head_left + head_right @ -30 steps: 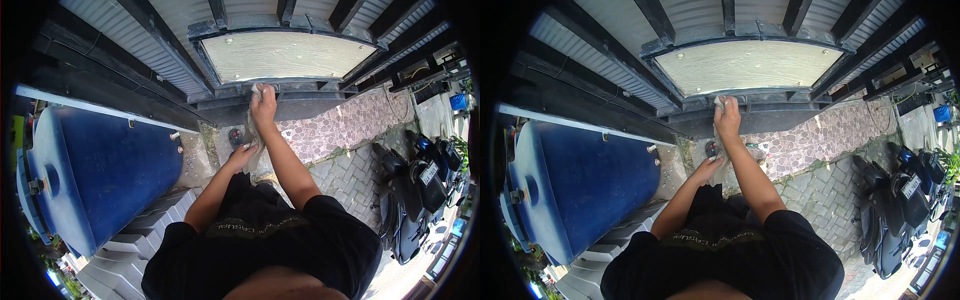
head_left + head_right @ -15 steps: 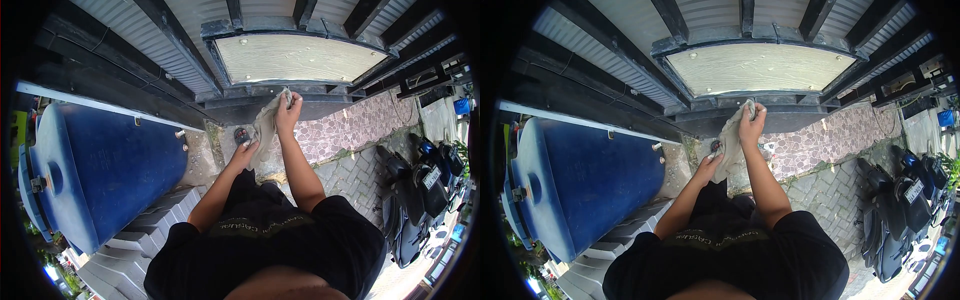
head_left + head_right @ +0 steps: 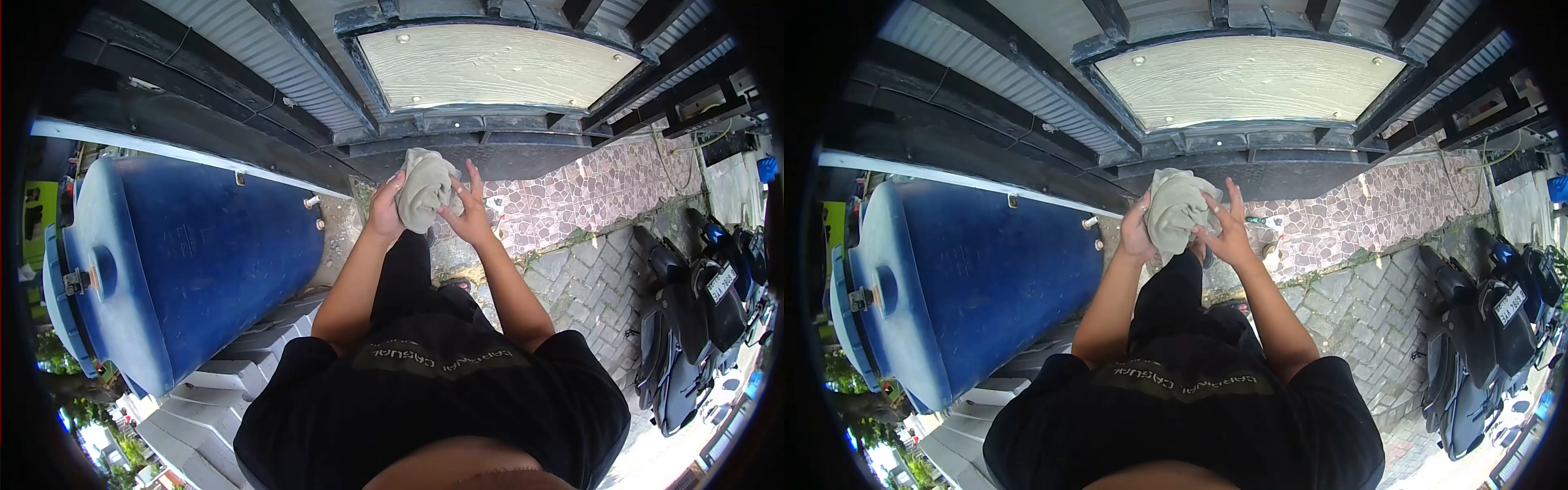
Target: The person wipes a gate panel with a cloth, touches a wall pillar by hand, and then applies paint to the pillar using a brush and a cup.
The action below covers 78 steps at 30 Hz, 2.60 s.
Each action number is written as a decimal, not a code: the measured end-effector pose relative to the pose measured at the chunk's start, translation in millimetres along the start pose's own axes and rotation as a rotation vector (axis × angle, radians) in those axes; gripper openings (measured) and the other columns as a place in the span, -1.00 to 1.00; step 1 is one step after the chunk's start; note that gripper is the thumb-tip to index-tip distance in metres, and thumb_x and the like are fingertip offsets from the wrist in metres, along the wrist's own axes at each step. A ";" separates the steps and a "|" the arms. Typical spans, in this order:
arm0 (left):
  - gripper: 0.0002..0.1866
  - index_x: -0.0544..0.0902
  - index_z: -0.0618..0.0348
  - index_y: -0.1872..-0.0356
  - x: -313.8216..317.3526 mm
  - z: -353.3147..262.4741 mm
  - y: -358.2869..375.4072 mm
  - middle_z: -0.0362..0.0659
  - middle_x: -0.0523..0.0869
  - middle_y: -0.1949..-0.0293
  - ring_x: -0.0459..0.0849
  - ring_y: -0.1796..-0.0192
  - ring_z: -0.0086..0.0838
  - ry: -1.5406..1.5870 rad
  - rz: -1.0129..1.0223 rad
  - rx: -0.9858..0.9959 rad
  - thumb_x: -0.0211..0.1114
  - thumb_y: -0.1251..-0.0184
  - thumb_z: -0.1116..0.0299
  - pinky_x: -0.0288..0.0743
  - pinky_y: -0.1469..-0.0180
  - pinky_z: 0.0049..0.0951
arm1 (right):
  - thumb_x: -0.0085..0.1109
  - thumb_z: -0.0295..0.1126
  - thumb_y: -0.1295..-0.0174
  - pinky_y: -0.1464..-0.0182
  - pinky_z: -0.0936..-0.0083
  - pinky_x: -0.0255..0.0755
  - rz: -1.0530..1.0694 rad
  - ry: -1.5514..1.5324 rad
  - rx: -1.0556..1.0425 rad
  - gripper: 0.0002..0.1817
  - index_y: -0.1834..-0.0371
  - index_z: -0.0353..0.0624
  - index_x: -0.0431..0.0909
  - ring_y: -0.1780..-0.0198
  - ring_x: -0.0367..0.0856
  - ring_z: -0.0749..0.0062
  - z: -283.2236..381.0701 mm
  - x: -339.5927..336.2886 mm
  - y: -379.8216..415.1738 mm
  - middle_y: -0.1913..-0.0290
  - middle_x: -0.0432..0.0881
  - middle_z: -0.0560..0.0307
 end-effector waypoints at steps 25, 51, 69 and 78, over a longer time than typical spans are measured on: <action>-0.57 0.37 0.30 -0.22 -30.0 33.1 -93.5 -0.12 0.49 -0.16 0.41 -0.16 -0.47 -0.930 -0.106 0.006 -0.07 -0.46 0.24 0.23 -0.20 -0.50 | 0.10 -0.46 -0.19 0.07 0.38 0.39 -0.776 -0.429 0.382 -0.80 0.14 -0.29 0.48 0.17 0.56 0.21 -25.5 2.9 -101.1 0.23 0.59 -0.06; -0.59 0.46 0.33 -0.09 -34.5 36.6 -69.8 -0.10 0.59 0.05 0.49 0.03 -0.47 -0.836 -0.186 0.047 -0.05 -0.44 0.20 0.33 -0.06 -0.46 | 0.17 -0.43 -0.12 0.15 0.26 0.41 -0.678 -0.149 0.214 -0.74 0.15 -0.33 0.48 0.21 0.55 -0.05 -5.1 2.5 -103.9 0.25 0.56 -0.13; -0.49 0.50 0.33 -0.07 18.2 60.3 -86.2 -0.06 0.63 0.05 0.52 0.02 -0.45 -1.066 -0.024 -0.019 0.04 -0.40 0.04 0.34 -0.07 -0.44 | 0.09 -0.42 -0.17 0.18 0.23 0.40 -0.855 -0.173 0.374 -0.81 0.21 -0.31 0.49 0.26 0.58 -0.07 -52.0 -58.2 -82.8 0.31 0.60 -0.17; -0.55 0.48 0.28 -0.10 3.5 76.6 -115.0 -0.09 0.61 0.00 0.51 -0.03 -0.46 -1.074 -0.041 0.025 -0.01 -0.43 0.11 0.33 -0.10 -0.44 | 0.08 -0.43 -0.15 0.12 0.20 0.37 -0.836 -0.034 0.267 -0.72 0.10 -0.34 0.45 0.16 0.51 -0.10 -56.6 -49.6 -97.9 0.20 0.53 -0.22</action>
Point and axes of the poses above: each hand's wrist, its own y-axis away from the middle knuckle, its own x-axis out of the palm, z = x × y, the point moved 6 cm from there along -y, towards the middle knuckle
